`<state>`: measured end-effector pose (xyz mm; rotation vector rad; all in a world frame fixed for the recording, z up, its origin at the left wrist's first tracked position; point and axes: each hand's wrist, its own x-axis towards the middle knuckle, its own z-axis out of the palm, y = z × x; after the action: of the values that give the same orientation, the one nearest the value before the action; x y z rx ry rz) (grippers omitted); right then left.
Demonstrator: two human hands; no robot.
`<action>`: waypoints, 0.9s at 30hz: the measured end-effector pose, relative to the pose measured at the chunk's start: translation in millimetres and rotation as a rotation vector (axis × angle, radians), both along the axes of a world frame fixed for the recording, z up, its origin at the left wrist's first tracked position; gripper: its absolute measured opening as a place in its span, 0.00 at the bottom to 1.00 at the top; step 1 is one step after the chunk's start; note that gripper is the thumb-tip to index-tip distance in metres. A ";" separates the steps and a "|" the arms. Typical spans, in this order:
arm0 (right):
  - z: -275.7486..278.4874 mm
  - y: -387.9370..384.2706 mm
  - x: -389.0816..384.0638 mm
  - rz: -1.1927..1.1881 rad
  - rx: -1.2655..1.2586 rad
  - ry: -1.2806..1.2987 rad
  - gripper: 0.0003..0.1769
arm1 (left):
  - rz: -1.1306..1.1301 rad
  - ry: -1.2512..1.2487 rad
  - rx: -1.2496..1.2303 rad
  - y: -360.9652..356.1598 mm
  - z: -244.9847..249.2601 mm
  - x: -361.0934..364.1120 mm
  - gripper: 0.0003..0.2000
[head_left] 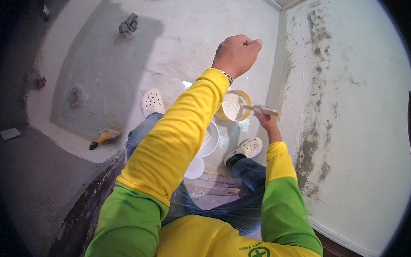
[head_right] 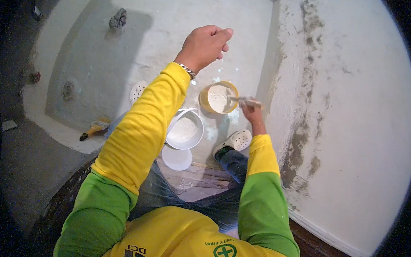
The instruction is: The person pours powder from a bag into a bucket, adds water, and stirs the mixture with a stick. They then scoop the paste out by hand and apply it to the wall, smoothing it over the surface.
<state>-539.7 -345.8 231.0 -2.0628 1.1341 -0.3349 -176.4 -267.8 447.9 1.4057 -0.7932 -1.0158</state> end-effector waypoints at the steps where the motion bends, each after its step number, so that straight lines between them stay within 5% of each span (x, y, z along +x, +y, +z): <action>1: -29.6 6.4 -19.3 0.009 -0.217 0.218 0.13 | 0.001 -0.008 0.003 -0.8 0.6 1.1 0.20; 2: -7.0 34.9 3.1 -0.190 0.109 -0.060 0.12 | 0.002 -0.009 0.000 -0.5 1.5 1.1 0.20; 4: 10.6 53.7 35.2 -0.575 0.357 -0.133 0.11 | -0.009 -0.017 0.015 1.9 2.5 3.2 0.19; 8: -16.6 35.2 68.6 -0.913 0.325 -0.294 0.12 | -0.010 0.006 0.020 5.0 1.8 4.9 0.19; 10: -34.5 30.7 82.0 -0.604 -0.087 -0.332 0.11 | -0.002 0.005 0.029 4.7 0.1 5.9 0.20; 15: -36.1 31.3 61.6 0.179 0.006 -0.239 0.09 | 0.005 -0.006 0.001 2.4 2.3 1.2 0.20; 19: 27.8 34.9 41.1 -0.130 0.466 -0.046 0.08 | -0.008 0.008 0.009 1.6 4.0 -1.2 0.20; 22: -5.3 11.1 31.3 -0.306 0.263 -0.173 0.09 | -0.021 -0.012 0.027 3.4 5.0 0.9 0.20; 24: -4.6 21.8 58.0 -0.289 0.167 -0.320 0.10 | -0.015 -0.016 0.031 3.2 4.1 1.5 0.20; 26: -10.6 27.6 68.4 0.098 -0.234 -0.291 0.11 | -0.016 -0.019 0.035 2.7 2.1 -0.2 0.20; 27: -12.2 30.3 63.0 0.110 0.108 -0.360 0.11 | -0.005 -0.030 0.020 2.1 1.1 -0.6 0.20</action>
<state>-476.7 -315.5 218.8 -1.8667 0.8009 -0.5528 -177.1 -265.7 449.0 1.4394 -0.8103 -1.0111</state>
